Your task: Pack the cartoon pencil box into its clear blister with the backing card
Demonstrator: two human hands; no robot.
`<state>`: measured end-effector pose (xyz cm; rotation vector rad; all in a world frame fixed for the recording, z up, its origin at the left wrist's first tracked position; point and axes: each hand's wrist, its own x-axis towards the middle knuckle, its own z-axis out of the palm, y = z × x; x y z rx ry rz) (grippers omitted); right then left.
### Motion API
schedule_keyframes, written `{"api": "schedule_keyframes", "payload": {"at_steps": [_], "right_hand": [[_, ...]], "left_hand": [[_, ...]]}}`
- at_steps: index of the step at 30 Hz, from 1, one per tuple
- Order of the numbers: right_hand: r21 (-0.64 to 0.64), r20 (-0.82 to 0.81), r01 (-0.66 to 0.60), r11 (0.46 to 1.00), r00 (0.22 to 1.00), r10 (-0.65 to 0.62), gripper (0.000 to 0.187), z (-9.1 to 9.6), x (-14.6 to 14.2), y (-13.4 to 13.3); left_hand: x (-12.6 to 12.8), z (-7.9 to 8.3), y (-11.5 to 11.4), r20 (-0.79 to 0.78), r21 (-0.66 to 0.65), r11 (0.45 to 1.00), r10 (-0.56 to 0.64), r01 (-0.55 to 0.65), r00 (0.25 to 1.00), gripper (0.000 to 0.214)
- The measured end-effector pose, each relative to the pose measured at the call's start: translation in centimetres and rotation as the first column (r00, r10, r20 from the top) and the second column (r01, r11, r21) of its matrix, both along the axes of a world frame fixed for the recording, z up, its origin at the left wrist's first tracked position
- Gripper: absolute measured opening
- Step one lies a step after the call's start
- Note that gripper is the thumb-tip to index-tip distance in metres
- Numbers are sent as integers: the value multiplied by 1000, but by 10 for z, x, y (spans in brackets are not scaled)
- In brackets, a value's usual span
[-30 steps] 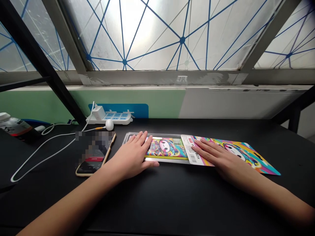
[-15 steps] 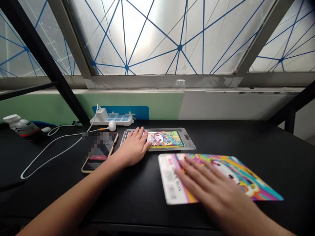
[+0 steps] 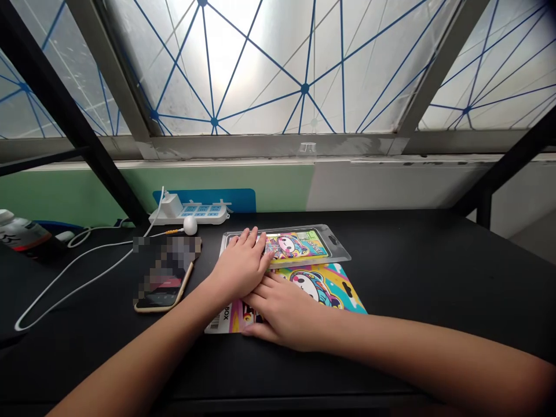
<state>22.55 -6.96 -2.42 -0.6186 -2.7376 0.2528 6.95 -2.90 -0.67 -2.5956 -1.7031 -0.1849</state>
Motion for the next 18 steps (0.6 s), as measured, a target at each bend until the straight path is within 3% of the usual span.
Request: {"api": "schedule_keyframes", "payload": {"at_steps": [3,5,7,9,12,14,18], "right_hand": [[125,-25,-37,992,999,40,29,-4,2,-1],[236,-53,-40,971,997,53,30,-1,5,3],[325,-98,32,945,995,0,35,7,13,13],[365,-117,168,916,984,-134,39,17,26,28],[347,-17,373,861,920,-392,38,29,52,58],[286,85,449,846,868,-489,35,33,69,77],[59,193,488,871,850,-489,48,36,90,100]], "left_hand": [[-4,-2,-1,3,16,1000,-10,10,1000,60],[-6,-2,-2,6,25,1000,-18,18,1000,59],[-7,-2,-3,8,35,999,-26,26,1000,57],[-7,-2,-4,20,52,998,-35,33,999,53],[-9,1,-3,61,99,994,-52,46,997,50],[-10,2,-2,82,123,991,-66,55,994,49],[-13,3,0,85,135,988,-82,70,993,48]]}}
